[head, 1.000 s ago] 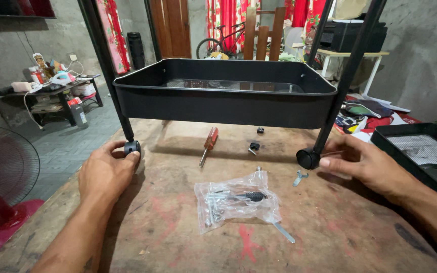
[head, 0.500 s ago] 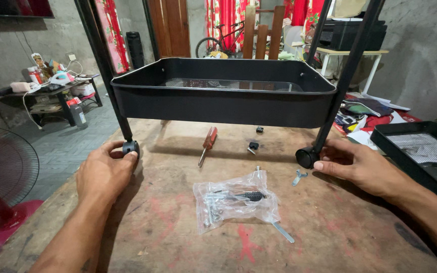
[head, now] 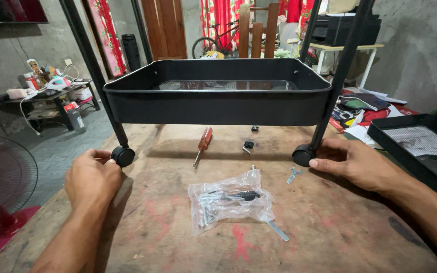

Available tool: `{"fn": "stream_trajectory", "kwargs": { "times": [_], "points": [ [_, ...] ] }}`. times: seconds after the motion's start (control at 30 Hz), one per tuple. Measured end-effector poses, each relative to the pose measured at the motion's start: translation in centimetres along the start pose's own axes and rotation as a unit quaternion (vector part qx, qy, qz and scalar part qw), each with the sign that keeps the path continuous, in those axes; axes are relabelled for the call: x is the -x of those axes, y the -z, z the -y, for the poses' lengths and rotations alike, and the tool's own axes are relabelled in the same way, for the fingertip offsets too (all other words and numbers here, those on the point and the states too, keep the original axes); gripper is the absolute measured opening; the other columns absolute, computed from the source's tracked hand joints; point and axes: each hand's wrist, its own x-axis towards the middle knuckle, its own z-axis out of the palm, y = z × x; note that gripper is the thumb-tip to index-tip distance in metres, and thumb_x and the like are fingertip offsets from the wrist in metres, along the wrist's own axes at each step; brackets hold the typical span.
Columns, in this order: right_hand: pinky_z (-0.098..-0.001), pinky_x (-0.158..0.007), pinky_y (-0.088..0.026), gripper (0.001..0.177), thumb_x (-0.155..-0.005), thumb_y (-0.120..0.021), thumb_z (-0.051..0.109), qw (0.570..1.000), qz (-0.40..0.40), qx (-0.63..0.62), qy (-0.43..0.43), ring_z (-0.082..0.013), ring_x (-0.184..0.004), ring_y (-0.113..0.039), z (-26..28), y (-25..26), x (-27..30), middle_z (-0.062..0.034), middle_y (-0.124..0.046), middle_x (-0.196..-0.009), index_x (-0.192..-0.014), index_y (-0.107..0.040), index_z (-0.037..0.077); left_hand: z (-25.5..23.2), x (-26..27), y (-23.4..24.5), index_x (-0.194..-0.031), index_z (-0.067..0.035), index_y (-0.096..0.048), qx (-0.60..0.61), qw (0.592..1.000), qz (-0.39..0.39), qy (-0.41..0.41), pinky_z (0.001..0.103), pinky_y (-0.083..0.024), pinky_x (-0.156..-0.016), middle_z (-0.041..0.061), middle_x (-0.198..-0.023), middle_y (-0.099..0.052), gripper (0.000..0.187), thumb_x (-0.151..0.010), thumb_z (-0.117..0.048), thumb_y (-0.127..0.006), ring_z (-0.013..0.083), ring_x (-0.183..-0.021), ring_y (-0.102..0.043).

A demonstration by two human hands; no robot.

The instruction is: The person assembles a black rolling utility cart by attaching a mesh tray to the frame and securing it with screws and bolts. They use a screwdriver and wrench to tighten the fasteners at each corner, then flip the cart to attach the wheels.

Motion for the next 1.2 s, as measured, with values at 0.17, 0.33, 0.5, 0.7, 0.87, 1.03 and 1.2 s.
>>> {"fn": "stream_trajectory", "kwargs": {
  "times": [0.17,0.33,0.5,0.7,0.87,1.03,1.2],
  "points": [
    [-0.0344,-0.095,-0.053,0.043,-0.083,-0.078,0.031,1.0,-0.003,-0.024,-0.001,-0.0194,-0.104,-0.072,0.2,-0.2,0.3,-0.008,-0.077,-0.112,-0.119,-0.074,0.007,-0.8,0.7,0.8,-0.107,-0.02,-0.08,0.008,0.999,-0.005,0.036,0.046,-0.053,-0.09,0.015,-0.1,-0.078,0.024,-0.084,-0.023,-0.074,0.0341,-0.099,-0.072],
    [-0.0325,-0.093,-0.053,0.045,-0.085,-0.078,0.028,0.997,-0.025,-0.066,0.037,-0.0147,-0.102,-0.069,0.1,-0.7,0.1,-0.0036,-0.077,-0.112,-0.125,-0.07,0.007,-1.9,1.5,1.4,-0.098,-0.016,-0.081,-0.002,0.999,0.018,0.045,0.046,-0.054,-0.087,0.016,-0.097,-0.078,0.022,-0.084,-0.033,-0.079,0.0352,-0.096,-0.073],
    [-0.0338,-0.087,-0.054,0.04,-0.095,-0.061,0.023,0.975,-0.059,-0.211,0.04,-0.0137,-0.103,-0.066,0.6,-1.4,-0.4,-0.0028,-0.074,-0.118,-0.132,-0.064,0.008,-2.2,2.2,1.4,-0.101,-0.012,-0.08,0.009,1.0,0.002,0.001,0.047,-0.054,-0.086,0.02,-0.093,-0.078,0.03,-0.094,-0.04,-0.075,0.0384,-0.092,-0.073],
    [-0.0335,-0.091,-0.054,0.028,-0.103,-0.052,0.021,0.951,-0.073,-0.274,0.122,-0.0167,-0.106,-0.066,0.9,-1.5,-0.7,-0.0083,-0.072,-0.114,-0.121,-0.063,0.003,-1.9,-0.7,-0.5,-0.121,0.004,-0.064,0.134,0.962,-0.181,-0.156,0.049,-0.049,-0.083,0.025,-0.106,-0.068,0.051,-0.081,-0.023,-0.081,0.0407,-0.096,-0.065],
    [-0.0367,-0.087,-0.058,0.024,-0.103,-0.049,0.023,0.955,-0.086,-0.264,0.106,-0.0169,-0.099,-0.069,1.3,-1.2,-1.7,-0.0072,-0.071,-0.106,-0.112,-0.062,0.004,-4.4,-6.2,-1.3,-0.124,0.001,-0.065,0.246,0.956,0.117,-0.112,0.043,-0.049,-0.077,0.014,-0.099,-0.067,0.041,-0.084,-0.01,-0.069,0.0266,-0.087,-0.062],
    [-0.0356,-0.077,-0.055,0.024,-0.108,-0.048,0.025,0.952,-0.118,-0.196,0.201,-0.0171,-0.08,-0.066,0.8,-0.1,-3.2,-0.0094,-0.068,-0.089,-0.105,-0.058,0.003,-6.0,-5.9,0.4,-0.12,-0.002,-0.06,0.326,0.928,0.134,-0.119,0.037,-0.049,-0.065,0.011,-0.092,-0.065,0.028,-0.092,-0.004,-0.061,0.0206,-0.071,-0.059],
    [-0.0329,-0.063,-0.053,0.021,-0.108,-0.045,0.027,0.923,-0.218,-0.23,0.219,-0.012,-0.067,-0.053,2.1,0.2,-4.7,-0.001,-0.052,-0.082,-0.109,-0.05,0.007,-7.8,-5.7,3.1,-0.112,-0.001,-0.054,0.384,0.902,0.155,-0.123,0.035,-0.06,-0.067,0.006,-0.083,-0.056,0.015,-0.101,-0.01,-0.055,0.0183,-0.069,-0.065]
  ]
}}
